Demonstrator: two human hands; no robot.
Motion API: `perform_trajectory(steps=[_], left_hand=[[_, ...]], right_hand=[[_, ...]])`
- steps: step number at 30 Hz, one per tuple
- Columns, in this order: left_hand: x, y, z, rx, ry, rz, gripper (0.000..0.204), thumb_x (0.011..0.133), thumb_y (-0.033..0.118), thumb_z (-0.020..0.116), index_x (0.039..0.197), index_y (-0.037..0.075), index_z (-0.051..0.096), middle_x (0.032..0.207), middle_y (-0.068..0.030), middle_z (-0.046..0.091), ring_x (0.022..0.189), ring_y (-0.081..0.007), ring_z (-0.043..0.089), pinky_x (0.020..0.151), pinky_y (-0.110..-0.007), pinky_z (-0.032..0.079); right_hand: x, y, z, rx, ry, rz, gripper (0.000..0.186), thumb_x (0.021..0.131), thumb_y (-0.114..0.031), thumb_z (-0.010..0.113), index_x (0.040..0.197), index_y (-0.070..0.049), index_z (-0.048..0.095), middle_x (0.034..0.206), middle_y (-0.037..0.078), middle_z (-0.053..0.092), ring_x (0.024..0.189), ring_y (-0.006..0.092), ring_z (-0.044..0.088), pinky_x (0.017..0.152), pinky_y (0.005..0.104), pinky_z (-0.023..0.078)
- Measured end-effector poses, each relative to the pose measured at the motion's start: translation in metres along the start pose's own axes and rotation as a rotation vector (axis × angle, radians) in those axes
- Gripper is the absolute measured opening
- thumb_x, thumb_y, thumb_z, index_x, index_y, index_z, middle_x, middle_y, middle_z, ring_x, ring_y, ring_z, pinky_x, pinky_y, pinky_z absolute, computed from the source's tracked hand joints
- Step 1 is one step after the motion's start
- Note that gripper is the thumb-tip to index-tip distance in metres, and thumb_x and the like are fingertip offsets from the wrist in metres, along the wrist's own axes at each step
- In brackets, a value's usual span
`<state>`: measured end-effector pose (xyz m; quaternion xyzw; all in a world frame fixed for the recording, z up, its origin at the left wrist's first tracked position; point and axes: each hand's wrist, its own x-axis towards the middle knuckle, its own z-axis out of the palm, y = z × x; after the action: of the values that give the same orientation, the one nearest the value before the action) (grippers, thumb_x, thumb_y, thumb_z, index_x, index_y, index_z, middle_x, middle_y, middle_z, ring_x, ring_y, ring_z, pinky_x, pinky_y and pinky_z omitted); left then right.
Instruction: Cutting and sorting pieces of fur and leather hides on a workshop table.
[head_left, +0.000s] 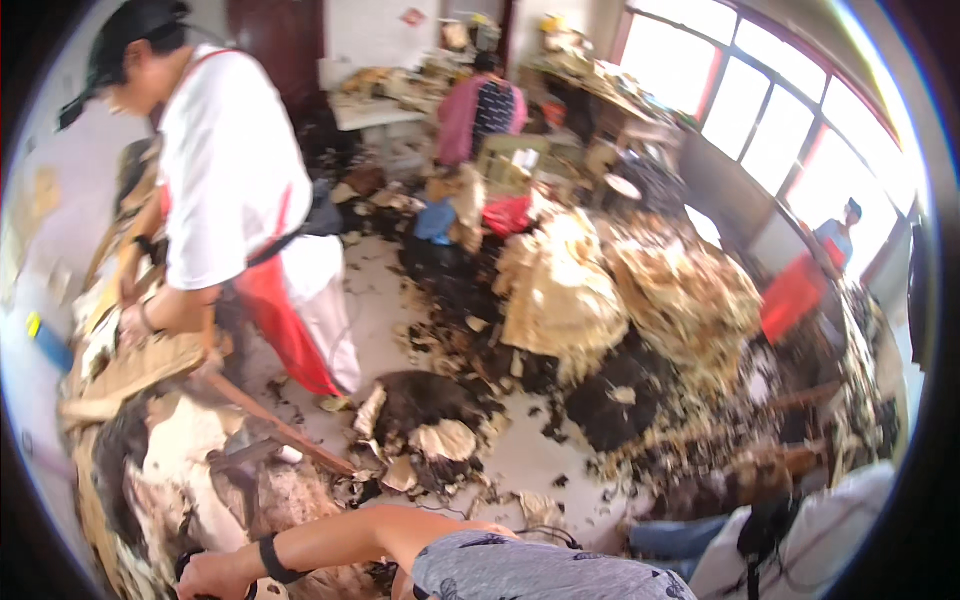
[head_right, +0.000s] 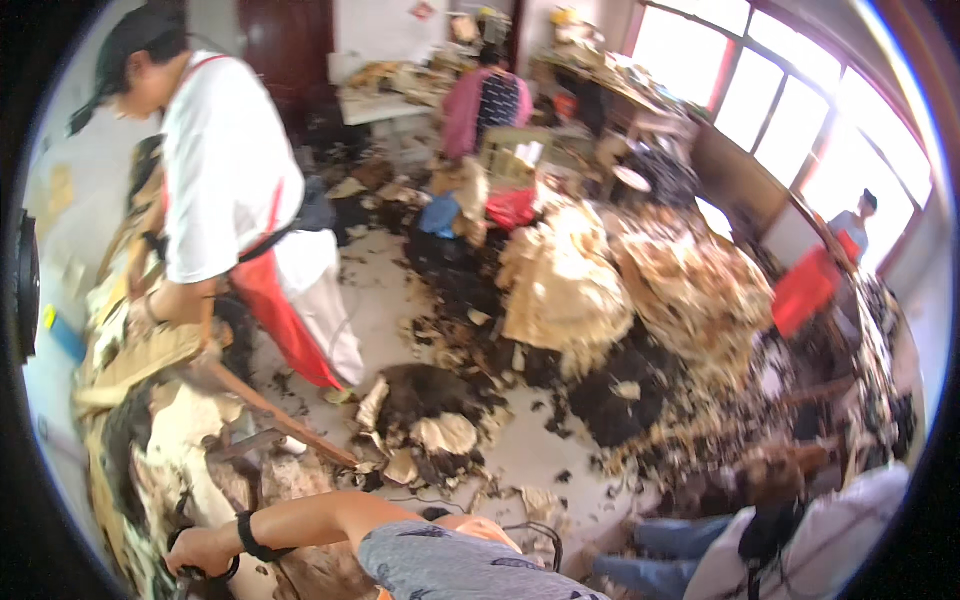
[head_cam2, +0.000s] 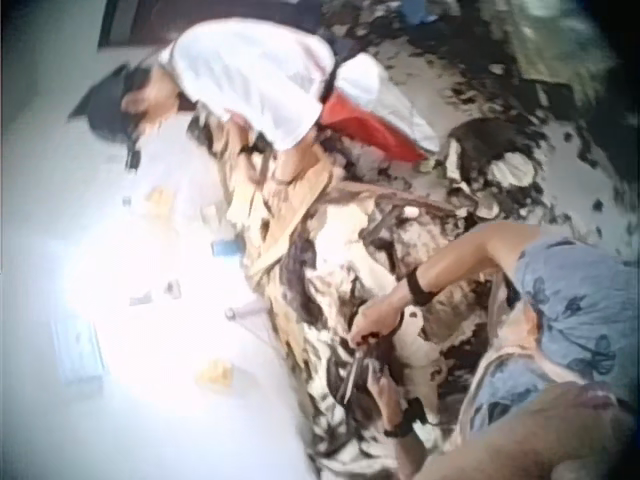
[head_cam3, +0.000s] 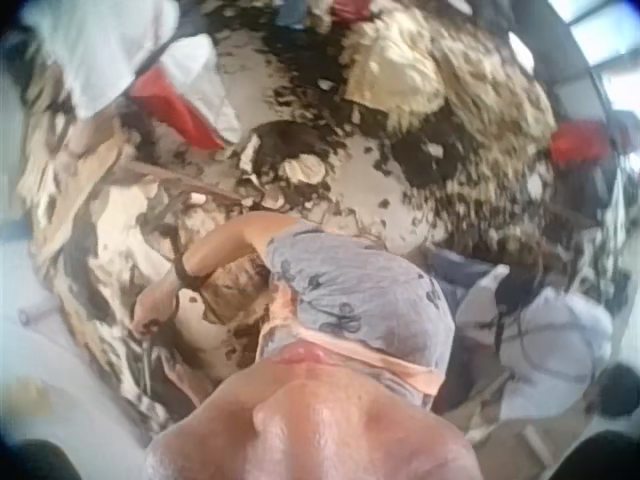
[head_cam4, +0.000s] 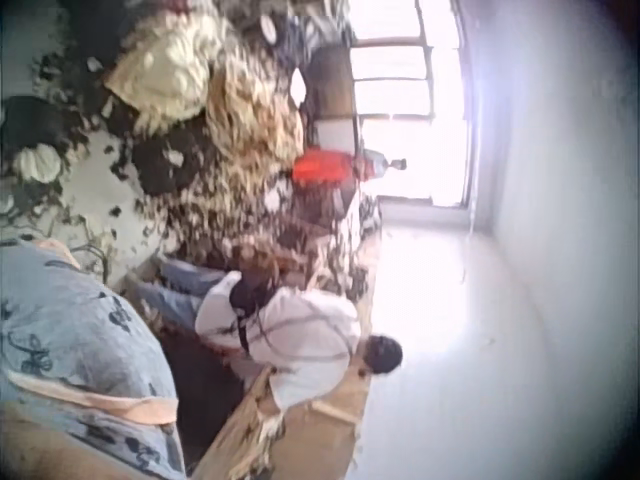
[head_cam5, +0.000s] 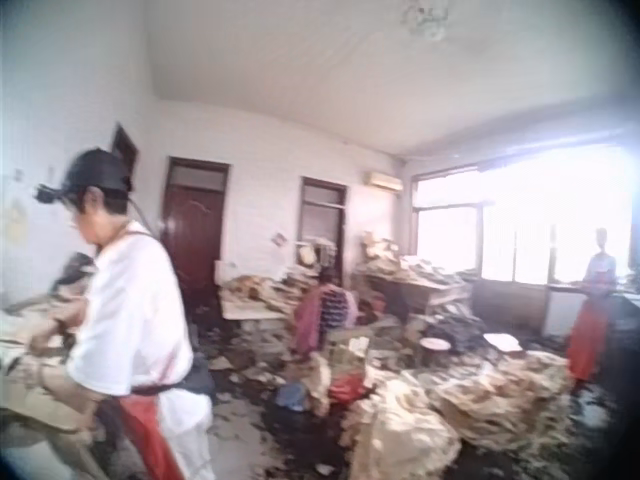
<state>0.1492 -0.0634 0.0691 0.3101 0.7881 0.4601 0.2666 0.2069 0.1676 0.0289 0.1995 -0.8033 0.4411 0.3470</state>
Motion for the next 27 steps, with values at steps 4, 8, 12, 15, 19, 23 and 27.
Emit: perform_trajectory(steps=[4,8,12,15,19,23,27], left_hand=[[-0.017,-0.032,0.004,-0.212,-0.065,0.228,0.046,0.09,0.02,0.045,0.128,-0.007,0.043,0.13,-0.0204,0.043,0.114,-0.0282,0.046,0.094,-0.036,0.038],[-0.037,0.005,0.028,0.217,-0.08,0.261,0.043,0.089,0.019,0.045,0.126,-0.005,0.046,0.129,-0.0206,0.046,0.118,-0.0294,0.043,0.098,-0.036,0.034],[-0.053,0.048,0.038,1.005,-0.233,-0.055,0.062,0.074,0.036,0.07,0.129,0.016,0.049,0.135,-0.0114,0.044,0.13,-0.0337,0.029,0.105,-0.047,0.022],[-0.076,0.036,0.013,1.139,-0.207,-0.063,0.07,0.071,0.039,0.072,0.131,0.016,0.045,0.138,-0.0111,0.04,0.131,-0.036,0.026,0.105,-0.058,0.012],[-0.11,-0.009,-0.004,1.468,0.263,0.168,0.039,0.07,0.021,0.062,0.106,0.007,0.056,0.114,-0.0105,0.056,0.11,-0.0345,0.045,0.093,-0.046,0.032],[-0.112,0.018,0.006,1.319,0.434,0.144,0.038,0.077,0.007,0.051,0.114,0.01,0.055,0.115,-0.0075,0.057,0.091,-0.0278,0.054,0.074,-0.037,0.044],[-0.116,0.03,-0.009,1.363,0.418,0.136,0.03,0.071,0.004,0.053,0.1,0.008,0.058,0.113,-0.0104,0.055,0.091,-0.0282,0.055,0.069,-0.038,0.042]], right_hand=[[-0.005,-0.026,-0.02,-0.01,-0.138,-0.012,0.035,0.052,-0.006,0.065,0.086,-0.012,0.06,0.079,0.01,0.061,0.08,0.0316,0.059,0.064,0.0404,0.045],[-0.011,-0.026,-0.026,-0.029,-0.159,-0.057,0.036,0.055,-0.002,0.062,0.089,-0.01,0.056,0.079,0.011,0.059,0.08,0.0329,0.057,0.062,0.0413,0.042],[-0.021,-0.033,-0.043,-0.073,-0.186,0.024,0.033,0.059,0.001,0.058,0.09,-0.009,0.055,0.076,0.012,0.059,0.074,0.0342,0.057,0.061,0.0403,0.043],[-0.027,-0.038,-0.042,-0.093,-0.218,0.022,0.031,0.06,0.0,0.057,0.089,-0.008,0.054,0.075,0.012,0.058,0.074,0.0338,0.057,0.062,0.0407,0.043],[-0.033,-0.033,-0.044,0.017,-0.176,-0.074,0.034,0.061,-0.001,0.06,0.094,-0.005,0.057,0.082,0.014,0.06,0.079,0.0332,0.059,0.07,0.0395,0.047],[-0.038,-0.047,-0.054,-0.057,-0.262,0.047,0.043,0.057,0.001,0.065,0.099,-0.008,0.06,0.086,0.01,0.062,0.084,0.0303,0.059,0.073,0.0371,0.047],[-0.044,-0.055,-0.067,-0.258,-0.248,0.035,0.037,0.06,0.003,0.06,0.095,-0.009,0.058,0.077,0.01,0.06,0.075,0.0296,0.059,0.066,0.0387,0.045]])
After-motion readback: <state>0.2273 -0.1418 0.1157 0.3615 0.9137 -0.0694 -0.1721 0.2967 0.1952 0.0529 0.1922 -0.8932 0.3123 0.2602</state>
